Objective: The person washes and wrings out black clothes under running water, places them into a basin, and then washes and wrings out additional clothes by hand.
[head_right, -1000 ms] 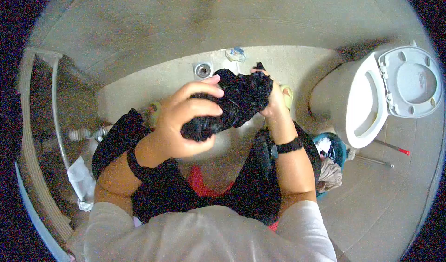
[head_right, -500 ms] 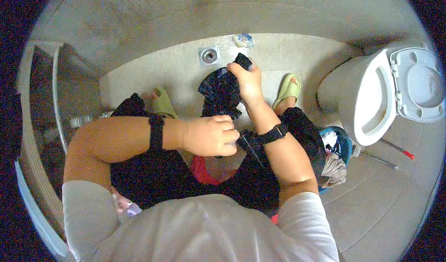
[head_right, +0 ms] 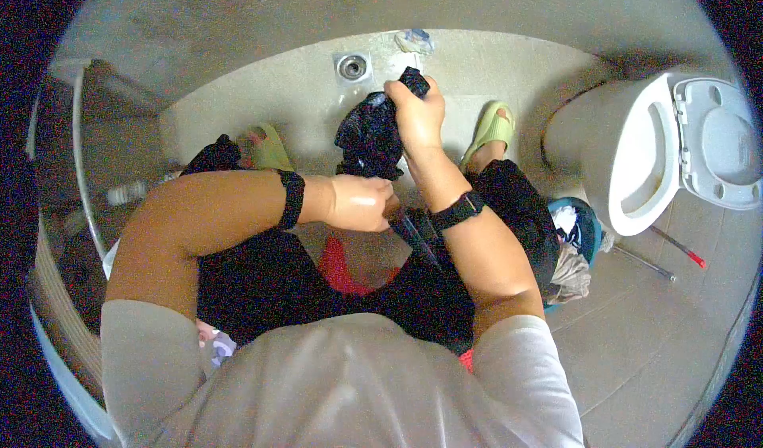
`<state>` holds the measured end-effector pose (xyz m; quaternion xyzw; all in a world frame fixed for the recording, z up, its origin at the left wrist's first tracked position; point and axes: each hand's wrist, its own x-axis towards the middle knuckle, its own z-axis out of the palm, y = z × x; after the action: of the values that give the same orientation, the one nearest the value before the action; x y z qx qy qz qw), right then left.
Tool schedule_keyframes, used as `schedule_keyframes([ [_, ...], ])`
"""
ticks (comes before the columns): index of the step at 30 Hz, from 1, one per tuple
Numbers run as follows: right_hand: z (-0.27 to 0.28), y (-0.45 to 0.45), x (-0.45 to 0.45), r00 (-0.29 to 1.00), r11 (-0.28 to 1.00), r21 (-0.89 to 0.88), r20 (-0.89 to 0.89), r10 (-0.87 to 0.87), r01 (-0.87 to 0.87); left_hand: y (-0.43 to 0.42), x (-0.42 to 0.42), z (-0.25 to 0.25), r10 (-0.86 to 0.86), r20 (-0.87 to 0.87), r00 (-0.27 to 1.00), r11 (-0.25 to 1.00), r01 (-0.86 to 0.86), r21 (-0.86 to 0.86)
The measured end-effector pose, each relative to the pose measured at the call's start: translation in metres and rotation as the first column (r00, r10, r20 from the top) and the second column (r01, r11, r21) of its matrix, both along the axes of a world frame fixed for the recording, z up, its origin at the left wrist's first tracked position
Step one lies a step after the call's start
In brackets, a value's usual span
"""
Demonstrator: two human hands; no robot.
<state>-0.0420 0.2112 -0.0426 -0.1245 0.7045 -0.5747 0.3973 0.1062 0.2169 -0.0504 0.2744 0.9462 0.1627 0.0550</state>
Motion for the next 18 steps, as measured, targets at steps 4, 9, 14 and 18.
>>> schedule_keyframes([
  [4,0.003,0.001,0.005,0.999,0.999,-0.024,0.028,-0.028,0.029,0.009,-0.007,-0.010,0.324,0.466,0.823,0.793,-0.505,0.340],
  [9,0.001,0.001,0.010,0.999,0.999,-0.043,0.037,-0.016,0.018,0.016,-0.019,-0.048,0.204,0.674,0.710,0.835,-0.485,0.258],
  [14,-0.004,0.002,0.013,0.998,0.999,-0.040,0.051,-0.027,0.029,0.025,-0.024,-0.062,0.356,0.696,0.624,0.801,-0.587,0.116],
  [18,-0.001,0.004,0.023,0.992,0.998,-0.043,0.120,-0.046,0.051,0.031,-0.029,-0.082,0.293,0.663,0.689,0.885,-0.458,0.084],
])
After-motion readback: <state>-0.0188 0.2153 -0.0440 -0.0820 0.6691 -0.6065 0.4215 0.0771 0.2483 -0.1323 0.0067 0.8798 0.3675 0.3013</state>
